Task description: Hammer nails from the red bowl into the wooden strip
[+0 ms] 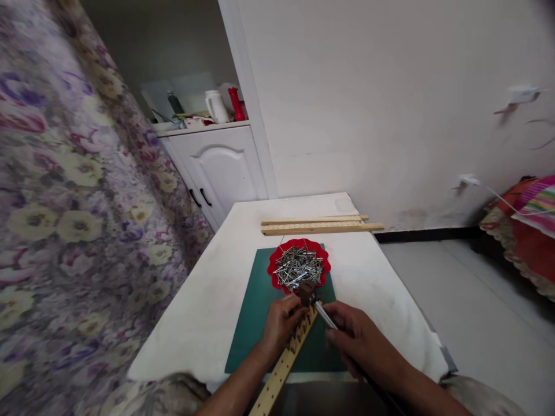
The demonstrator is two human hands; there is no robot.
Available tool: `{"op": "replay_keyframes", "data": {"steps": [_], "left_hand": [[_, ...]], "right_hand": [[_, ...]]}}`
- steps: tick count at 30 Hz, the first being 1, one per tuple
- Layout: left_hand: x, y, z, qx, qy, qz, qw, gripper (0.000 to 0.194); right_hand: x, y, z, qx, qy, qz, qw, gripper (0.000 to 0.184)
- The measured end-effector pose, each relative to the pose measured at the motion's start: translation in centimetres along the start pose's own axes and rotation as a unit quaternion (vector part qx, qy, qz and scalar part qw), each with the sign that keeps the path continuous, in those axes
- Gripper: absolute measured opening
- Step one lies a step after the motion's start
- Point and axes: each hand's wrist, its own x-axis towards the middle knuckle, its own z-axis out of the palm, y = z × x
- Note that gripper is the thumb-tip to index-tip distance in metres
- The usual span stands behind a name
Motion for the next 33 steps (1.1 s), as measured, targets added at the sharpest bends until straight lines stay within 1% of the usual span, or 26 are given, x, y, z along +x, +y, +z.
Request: {"op": "replay_keyframes", "data": {"steps": [5, 8, 13, 18, 22, 24, 29, 31, 33], "left_hand": [[0.1, -0.2, 0.0, 0.011, 0.005, 0.004, 1.000, 0.018], [0.1, -0.2, 0.1, 0.011, 0.007, 0.009, 1.000, 0.017], [0.1, -0.1, 0.1, 0.003, 0.016, 0.011, 1.000, 0.017], [0.1, -0.3, 0.2, -0.001, 0.021, 0.009, 1.000, 0.017], [0.0, -0.7, 0.3, 0.009, 0.020, 0.011, 1.000, 0.016], [-0.1, -0.8, 0.4, 0.015, 0.018, 0.012, 1.000, 0.016], [-0.2, -0.6, 0.2, 0.019, 0.008, 0.009, 1.000, 0.015], [-0.3, 0.0, -0.4, 0.022, -0.002, 0.006, 1.000, 0.019], [-0.8, 0.9, -1.5, 0.038, -0.002, 0.002, 0.999, 0.024]], "right_hand": [[-0.2, -0.1, -0.1, -0.001, -0.005, 0.011, 1.000, 0.027], [-0.2, -0.1, -0.1, -0.005, -0.003, 0.006, 1.000, 0.029], [-0.3, -0.1, 0.1, -0.044, -0.001, 0.005, 0.999, 0.027], [-0.7, 0.0, 0.3, -0.041, 0.009, -0.006, 0.999, 0.026], [-0.6, -0.1, 0.3, -0.045, 0.001, 0.008, 0.999, 0.028], [-0.6, -0.3, 0.3, -0.033, 0.008, 0.012, 0.999, 0.029], [-0.6, -0.3, -0.2, -0.002, 0.025, -0.026, 0.999, 0.028], [-0.4, -0.1, -0.6, 0.012, 0.038, -0.047, 0.998, 0.027], [-0.1, 0.1, -1.1, 0.025, 0.053, -0.063, 0.996, 0.029]]}}
